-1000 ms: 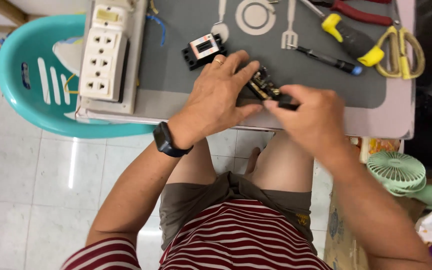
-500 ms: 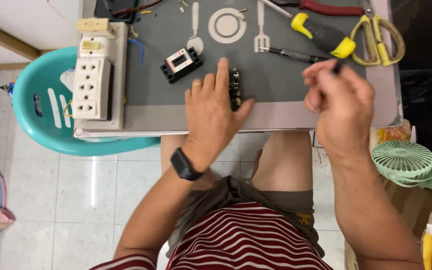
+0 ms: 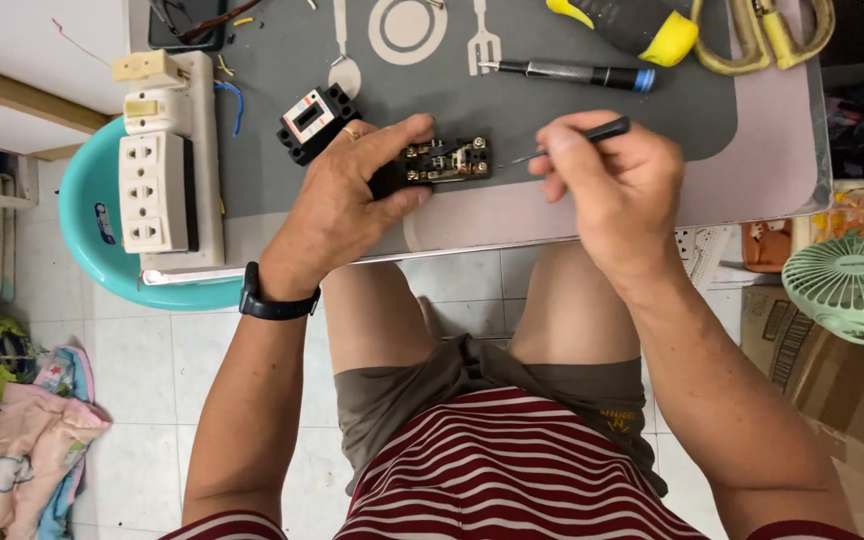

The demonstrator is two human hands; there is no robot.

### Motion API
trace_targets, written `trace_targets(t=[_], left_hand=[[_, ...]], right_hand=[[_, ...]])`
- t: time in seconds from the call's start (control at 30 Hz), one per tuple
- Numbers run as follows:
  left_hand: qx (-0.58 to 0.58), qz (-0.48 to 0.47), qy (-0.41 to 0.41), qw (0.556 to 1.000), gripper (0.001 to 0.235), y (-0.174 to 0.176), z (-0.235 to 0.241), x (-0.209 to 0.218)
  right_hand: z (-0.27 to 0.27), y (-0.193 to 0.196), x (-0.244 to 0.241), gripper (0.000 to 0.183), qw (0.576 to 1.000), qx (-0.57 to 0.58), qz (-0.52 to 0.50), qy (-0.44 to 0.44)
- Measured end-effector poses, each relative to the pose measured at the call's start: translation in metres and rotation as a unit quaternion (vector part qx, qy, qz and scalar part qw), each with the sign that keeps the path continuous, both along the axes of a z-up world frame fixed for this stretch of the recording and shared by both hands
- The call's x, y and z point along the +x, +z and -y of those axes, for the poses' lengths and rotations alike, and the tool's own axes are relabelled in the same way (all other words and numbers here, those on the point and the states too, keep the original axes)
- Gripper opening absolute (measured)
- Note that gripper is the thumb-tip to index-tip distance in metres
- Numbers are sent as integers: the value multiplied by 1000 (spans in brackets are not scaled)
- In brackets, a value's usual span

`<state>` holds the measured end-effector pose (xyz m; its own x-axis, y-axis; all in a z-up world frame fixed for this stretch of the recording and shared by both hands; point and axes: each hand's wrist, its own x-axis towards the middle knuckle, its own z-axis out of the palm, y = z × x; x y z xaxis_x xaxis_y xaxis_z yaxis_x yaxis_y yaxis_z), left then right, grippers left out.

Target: The person disassembles a small black electrical component using a screwdriver, removes the casing, and adjusts internal terminals and screws. The person then reassembles the component and tightens the screws.

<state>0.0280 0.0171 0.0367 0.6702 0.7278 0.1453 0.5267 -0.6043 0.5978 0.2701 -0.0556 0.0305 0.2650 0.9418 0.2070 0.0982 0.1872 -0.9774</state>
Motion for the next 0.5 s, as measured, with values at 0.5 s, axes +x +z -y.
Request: trace_targets(t=[0.5], left_hand=[[-14, 131, 41, 990, 52, -11, 2, 4]], right_hand=[[-7, -12, -4, 14, 990, 115, 53, 59]])
